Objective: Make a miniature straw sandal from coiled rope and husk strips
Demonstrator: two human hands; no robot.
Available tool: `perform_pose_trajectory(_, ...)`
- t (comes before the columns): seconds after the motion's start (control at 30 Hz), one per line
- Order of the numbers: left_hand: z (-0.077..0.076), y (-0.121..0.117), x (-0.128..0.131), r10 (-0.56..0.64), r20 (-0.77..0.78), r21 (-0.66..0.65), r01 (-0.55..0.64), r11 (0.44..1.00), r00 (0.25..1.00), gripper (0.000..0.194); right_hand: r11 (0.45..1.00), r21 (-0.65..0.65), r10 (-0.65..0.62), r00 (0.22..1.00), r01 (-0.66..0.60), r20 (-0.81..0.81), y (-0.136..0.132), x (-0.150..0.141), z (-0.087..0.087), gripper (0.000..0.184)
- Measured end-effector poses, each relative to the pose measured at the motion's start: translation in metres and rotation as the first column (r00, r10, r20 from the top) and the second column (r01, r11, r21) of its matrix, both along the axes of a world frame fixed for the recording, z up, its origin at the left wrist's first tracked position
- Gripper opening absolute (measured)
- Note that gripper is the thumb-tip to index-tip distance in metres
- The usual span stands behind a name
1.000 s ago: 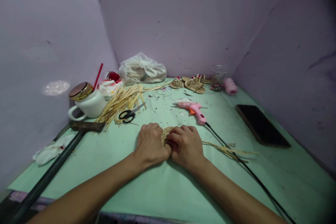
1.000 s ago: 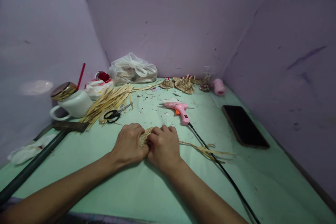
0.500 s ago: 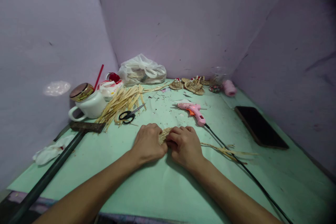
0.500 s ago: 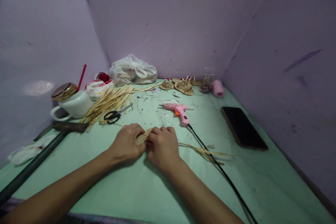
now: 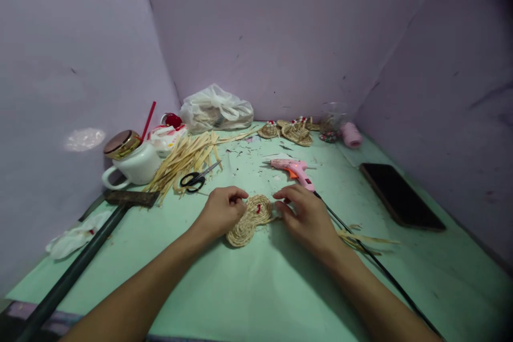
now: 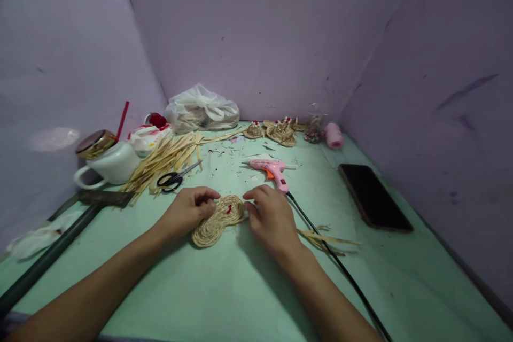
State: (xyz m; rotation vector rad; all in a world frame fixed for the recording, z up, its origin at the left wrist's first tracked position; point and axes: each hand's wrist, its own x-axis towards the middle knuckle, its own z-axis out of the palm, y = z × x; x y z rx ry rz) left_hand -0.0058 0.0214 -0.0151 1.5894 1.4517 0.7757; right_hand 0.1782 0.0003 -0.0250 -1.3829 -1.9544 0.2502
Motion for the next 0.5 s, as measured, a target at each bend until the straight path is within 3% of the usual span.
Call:
perform_pose_trajectory(0.17,0.015,-0.007,0.004,-0.012,0.097,-0.239,0.035,0.970,0.995,0.014,0.999,0.023,-0.038,0.982,0.043,-0.185,-0.001,0.004,0.006,0.015)
perform_pose_trajectory(0.27,0.020,-0.008,0.003,0.046,0.202,-0.289,0.014,0.957,0.978,0.009,0.997,0.058,-0.026,0.938,0.049,-0.345,-0.010,0.001,0.020,0.011)
perform_pose_trajectory(0.4,0.023,-0.004,-0.006,0.176,0.564,-0.259,-0.029,0.965,0.807,0.022,0.986,-0.153,-0.017,0.859,-0.072,-0.511,-0.021,-0.005,0.035,0.015)
perform_pose_trajectory(0.5,0.022,-0.002,-0.009,0.182,0.703,-0.210,-0.044,0.977,0.687,0.028,0.935,-0.319,-0.056,0.826,-0.153,-0.561,-0.021,-0.008,0.033,0.021)
